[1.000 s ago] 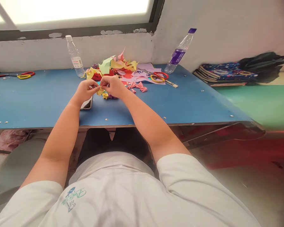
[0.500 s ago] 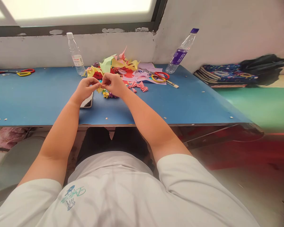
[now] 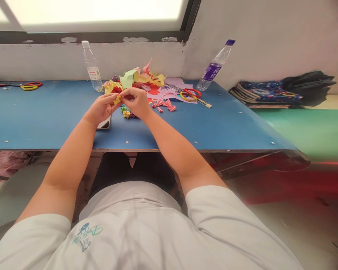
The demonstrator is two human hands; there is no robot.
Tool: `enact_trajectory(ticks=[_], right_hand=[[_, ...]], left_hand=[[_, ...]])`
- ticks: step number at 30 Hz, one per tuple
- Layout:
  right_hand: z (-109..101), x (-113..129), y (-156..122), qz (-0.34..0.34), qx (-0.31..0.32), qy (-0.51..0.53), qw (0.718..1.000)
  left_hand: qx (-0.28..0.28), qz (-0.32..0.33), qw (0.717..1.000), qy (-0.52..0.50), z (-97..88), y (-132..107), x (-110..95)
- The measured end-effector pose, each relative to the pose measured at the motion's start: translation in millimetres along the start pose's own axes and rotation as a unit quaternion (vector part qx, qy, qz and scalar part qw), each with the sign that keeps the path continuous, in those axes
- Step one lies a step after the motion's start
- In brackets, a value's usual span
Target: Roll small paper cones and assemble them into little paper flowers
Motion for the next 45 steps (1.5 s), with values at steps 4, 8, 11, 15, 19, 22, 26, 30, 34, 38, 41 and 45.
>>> enact_trajectory(ticks=[4, 8, 11, 15, 19, 22, 26, 30, 34, 38, 41, 45], right_hand=[[0, -6, 0, 0.014, 0.006, 0.009, 1.000], [-3, -8, 0, 0.008, 0.009, 0.006, 1.000], [-3, -5, 0, -0.004, 0.021, -0.002, 1.000], [1, 9, 0, -0.025, 0.046, -0.004, 0.999], [5, 19, 2, -0.018, 0.059, -0.009, 0.998], [6, 17, 1, -0.027, 0.069, -0.009, 0.997], [5, 3, -1, -0.043, 0.071, 0.004, 0.997], [6, -8, -2, -0.045, 0.081, 0.013, 0.996], [9, -10, -1, -0.045, 0.097, 0.021, 0.994], [13, -10, -2, -0.047, 0.095, 0.017, 0.994], [17, -9, -3, -0.060, 0.093, 0.005, 0.994], [19, -10, -4, -0.059, 0.087, -0.026, 0.994]], left_hand=[[-0.004, -0.003, 1.000, 0.021, -3.9, 2, 5], [0.030, -0.012, 0.999, -0.018, -1.9, 4, 10], [0.050, -0.014, 0.998, -0.030, -0.3, 3, 10], [0.038, -0.013, 0.999, -0.006, -2.2, 2, 8], [0.010, -0.025, 1.000, -0.004, -6.6, 5, 12], [-0.011, -0.037, 0.999, 0.018, -10.3, 5, 13], [0.003, -0.056, 0.998, 0.022, -7.9, 0, 11], [0.020, -0.062, 0.998, 0.012, -5.2, -5, 10], [0.017, -0.071, 0.997, 0.003, -5.1, -5, 11], [0.008, -0.143, 0.988, -0.063, -1.6, -7, 15], [0.000, -0.184, 0.980, -0.077, 1.1, -11, 16], [-0.033, -0.209, 0.973, -0.095, -1.3, -13, 18]])
Point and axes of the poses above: each hand's wrist, its own y-axis towards the middle knuckle, its own z-axis out of the palm, x = y × z, the point moved 9 cm from there along y, towards the middle knuckle, and after that the axes turned 15 degrees about y, right-handed, at the moved point
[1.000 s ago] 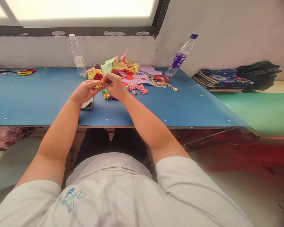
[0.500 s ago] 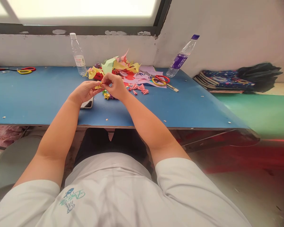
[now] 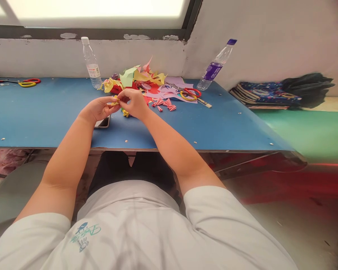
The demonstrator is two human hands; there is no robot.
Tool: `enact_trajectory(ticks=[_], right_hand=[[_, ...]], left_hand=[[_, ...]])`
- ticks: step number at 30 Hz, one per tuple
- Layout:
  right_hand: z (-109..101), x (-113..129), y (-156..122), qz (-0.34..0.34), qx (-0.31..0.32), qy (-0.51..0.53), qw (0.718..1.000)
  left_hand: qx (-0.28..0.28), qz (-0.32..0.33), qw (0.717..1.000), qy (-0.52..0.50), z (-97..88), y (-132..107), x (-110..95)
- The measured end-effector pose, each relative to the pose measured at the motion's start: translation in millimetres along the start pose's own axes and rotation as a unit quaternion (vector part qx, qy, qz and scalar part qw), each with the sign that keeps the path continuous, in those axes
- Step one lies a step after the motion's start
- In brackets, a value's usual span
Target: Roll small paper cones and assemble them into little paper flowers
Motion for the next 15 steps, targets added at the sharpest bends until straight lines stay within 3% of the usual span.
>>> enact_trajectory(ticks=[5, 10, 15], right_hand=[[2.7, -4.2, -1.0, 0.027, 0.010, -0.013, 1.000], [0.4, -2.7, -0.7, 0.023, -0.018, -0.005, 1.000], [1.9, 0.2, 1.4, 0.036, -0.007, 0.002, 0.999]], left_hand=[[-0.018, 0.017, 1.000, -0.005, -2.4, 2.5, -1.3], [0.001, 0.009, 1.000, -0.024, 2.5, -1.2, -2.1], [0.000, -0.017, 0.999, -0.042, 0.3, -2.6, 0.0]])
Point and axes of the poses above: each hand's wrist, its own y-axis towards the middle knuckle, its own z-axis out of the palm, x = y × z, the point moved 9 cm from there along y, towards the middle knuckle, and after that the axes turned 15 degrees about y, right-handed, at the moved point
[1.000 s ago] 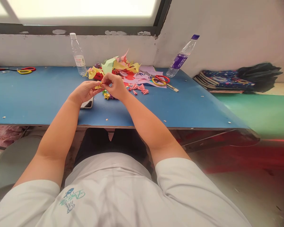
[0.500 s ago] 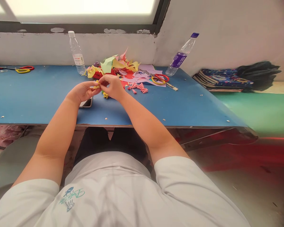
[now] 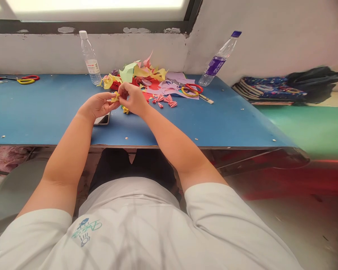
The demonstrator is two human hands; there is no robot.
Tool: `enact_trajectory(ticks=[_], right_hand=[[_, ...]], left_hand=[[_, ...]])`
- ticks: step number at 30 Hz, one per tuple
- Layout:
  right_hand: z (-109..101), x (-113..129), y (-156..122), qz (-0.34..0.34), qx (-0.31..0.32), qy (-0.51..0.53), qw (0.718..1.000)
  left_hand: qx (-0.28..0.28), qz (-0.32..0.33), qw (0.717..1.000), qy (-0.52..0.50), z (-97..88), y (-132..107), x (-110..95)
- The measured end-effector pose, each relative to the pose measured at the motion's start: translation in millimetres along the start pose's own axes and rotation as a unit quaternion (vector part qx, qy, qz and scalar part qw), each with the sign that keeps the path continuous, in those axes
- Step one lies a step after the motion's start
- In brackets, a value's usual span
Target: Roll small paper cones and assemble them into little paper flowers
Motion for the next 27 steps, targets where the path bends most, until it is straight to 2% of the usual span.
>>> enact_trajectory(ticks=[6, 11, 16, 22, 27], right_hand=[[-5, 7, 2, 0.025, 0.024, 0.032, 0.999], [-11, -1, 1, 0.034, 0.028, 0.004, 0.999], [-12, -12, 2, 0.061, 0.056, -0.032, 0.996], [-8, -3, -1, 0.034, 0.091, -0.003, 0.995], [-6, -14, 1, 0.035, 0.094, -0.038, 0.994]], left_hand=[[-0.006, -0.005, 0.999, 0.031, 2.3, -6, -3], [0.014, -0.004, 0.996, 0.086, 5.8, -7, -2], [0.027, 0.025, 0.986, 0.160, -2.2, 2, -1], [0.028, 0.073, 0.976, 0.205, -3.4, -3, -9], [0.009, 0.080, 0.973, 0.215, 0.4, -10, -14]])
Point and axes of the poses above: each hand's wrist, its own y-axis towards the middle knuckle, its own z-axis out of the palm, x = y × z, the point moved 9 cm from there along y, towards the middle knuckle, and after that the axes turned 15 degrees about y, right-handed, at the moved point
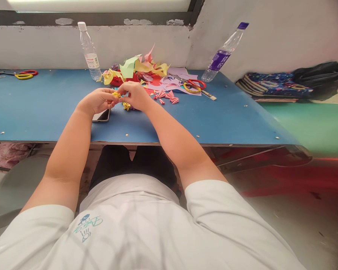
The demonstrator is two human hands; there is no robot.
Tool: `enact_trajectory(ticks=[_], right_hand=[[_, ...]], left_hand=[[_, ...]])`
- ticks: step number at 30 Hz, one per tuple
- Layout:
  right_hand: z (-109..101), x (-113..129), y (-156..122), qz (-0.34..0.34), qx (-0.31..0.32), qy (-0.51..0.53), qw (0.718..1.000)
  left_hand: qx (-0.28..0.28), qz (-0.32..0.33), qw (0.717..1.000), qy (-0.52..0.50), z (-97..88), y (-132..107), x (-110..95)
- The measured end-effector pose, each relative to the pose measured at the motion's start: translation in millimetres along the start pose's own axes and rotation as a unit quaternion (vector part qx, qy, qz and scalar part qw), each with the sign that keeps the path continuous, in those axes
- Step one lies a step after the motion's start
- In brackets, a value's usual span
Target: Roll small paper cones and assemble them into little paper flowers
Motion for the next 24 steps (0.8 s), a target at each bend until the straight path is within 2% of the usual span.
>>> enact_trajectory(ticks=[6, 10, 17, 20, 24], right_hand=[[-4, 2, 2, -0.025, -0.024, -0.017, 0.999], [-1, 4, 0, -0.021, -0.043, -0.004, 0.999], [1, -21, -2, 0.022, -0.168, 0.051, 0.984], [4, -23, -2, 0.026, -0.169, 0.053, 0.984], [5, -10, -2, 0.023, -0.158, 0.031, 0.987]], left_hand=[[0.009, -0.012, 0.999, -0.043, 4.2, 0, 0], [-0.012, 0.000, 0.998, -0.056, 0.1, 3, 2], [0.013, 0.046, 0.995, -0.083, 3.9, 2, -6], [0.006, 0.044, 0.996, -0.084, 5.8, 2, -7], [0.005, 0.048, 0.996, -0.068, 9.9, 1, -8]])
Point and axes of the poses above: each hand's wrist, its own y-axis towards the middle knuckle, its own z-axis out of the palm, x = y × z, the point moved 9 cm from there along y, towards the middle knuckle, and after that the axes turned 15 degrees about y, right-handed, at the moved point
